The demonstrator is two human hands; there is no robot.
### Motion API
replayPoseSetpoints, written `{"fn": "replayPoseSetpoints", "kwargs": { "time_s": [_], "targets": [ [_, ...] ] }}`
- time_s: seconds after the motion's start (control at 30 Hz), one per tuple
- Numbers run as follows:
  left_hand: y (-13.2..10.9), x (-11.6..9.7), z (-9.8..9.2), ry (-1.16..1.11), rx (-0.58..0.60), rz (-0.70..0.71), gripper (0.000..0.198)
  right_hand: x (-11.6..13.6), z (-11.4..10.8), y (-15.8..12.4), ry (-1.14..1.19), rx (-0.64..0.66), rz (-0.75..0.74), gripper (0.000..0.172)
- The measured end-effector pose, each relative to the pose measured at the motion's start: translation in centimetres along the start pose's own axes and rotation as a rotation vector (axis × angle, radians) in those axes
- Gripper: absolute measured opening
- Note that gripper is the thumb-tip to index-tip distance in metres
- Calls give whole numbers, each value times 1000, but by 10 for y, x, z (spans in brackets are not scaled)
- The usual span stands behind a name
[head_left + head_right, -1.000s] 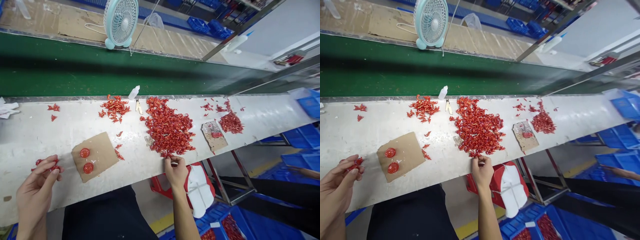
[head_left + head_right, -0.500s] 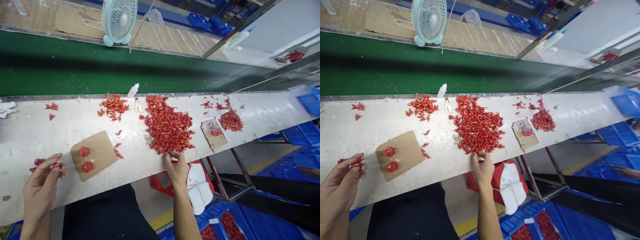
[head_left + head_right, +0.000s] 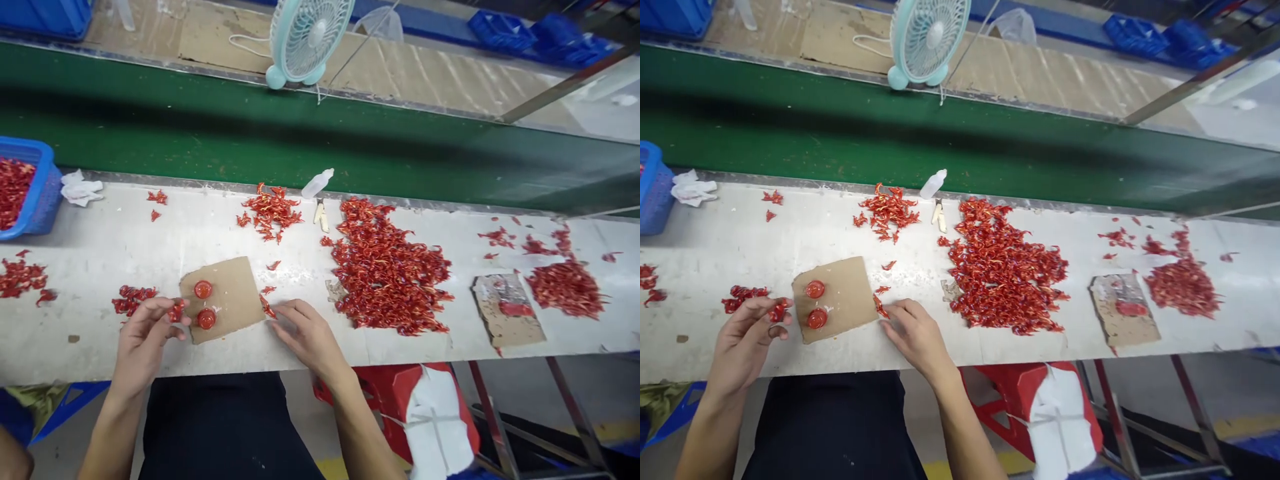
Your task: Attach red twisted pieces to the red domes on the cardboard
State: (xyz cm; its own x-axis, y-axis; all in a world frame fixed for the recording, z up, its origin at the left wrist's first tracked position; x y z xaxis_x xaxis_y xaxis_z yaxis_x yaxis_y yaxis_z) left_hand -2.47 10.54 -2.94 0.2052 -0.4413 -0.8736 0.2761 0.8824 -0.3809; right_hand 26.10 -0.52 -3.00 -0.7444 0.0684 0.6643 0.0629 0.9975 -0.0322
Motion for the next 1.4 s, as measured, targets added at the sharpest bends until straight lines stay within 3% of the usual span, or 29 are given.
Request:
{"fn": "replayPoseSetpoints", "kwargs": {
  "time_s": [0.23, 0.43, 0.53, 0.63, 0.7, 0.77, 0.93, 1.07, 1.4],
  "targets": [
    [-8, 14, 20, -160, 86, -88, 17, -6, 9, 9, -70, 46, -46, 17],
    [-7, 13, 23, -175, 84, -55, 17, -13, -4, 2, 16, -64, 73, 8],
    [-6, 16, 19, -192, 72, -68, 23, -25, -5, -2, 319, -97, 293, 11],
    [-5, 17, 15, -216, 50, -66, 24, -25, 14, 0, 800, -65, 472, 20],
    [-5, 16, 13, -218, 38, -51, 22, -14, 28, 9, 1023, -45, 513, 22],
    [-5, 15, 11, -203, 30, -42, 22, 1, 40, 23, 1098, -21, 502, 21],
    [-8, 15, 0, -148, -16, -44, 26, 40, 64, 68, 1036, 79, 423, 15],
    [-10, 17, -9, -122, -42, -47, 29, 56, 76, 94, 963, 122, 405, 12],
    [-10, 23, -13, -93, -54, -42, 30, 57, 84, 98, 845, 115, 437, 19]
  ]
}}
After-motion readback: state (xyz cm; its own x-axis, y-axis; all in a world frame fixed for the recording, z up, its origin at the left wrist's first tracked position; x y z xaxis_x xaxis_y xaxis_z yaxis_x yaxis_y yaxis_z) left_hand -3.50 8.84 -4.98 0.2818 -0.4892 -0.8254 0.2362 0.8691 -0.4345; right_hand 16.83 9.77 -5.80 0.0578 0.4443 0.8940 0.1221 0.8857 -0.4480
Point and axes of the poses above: each hand's wrist, its own y-axis towards the middle knuckle, its own z-axis out of the palm, x = y × z, the point moved 8 cm from there along y, towards the middle knuckle, and after that the axes turned 3 degrees about x, right-handed, at the moved point
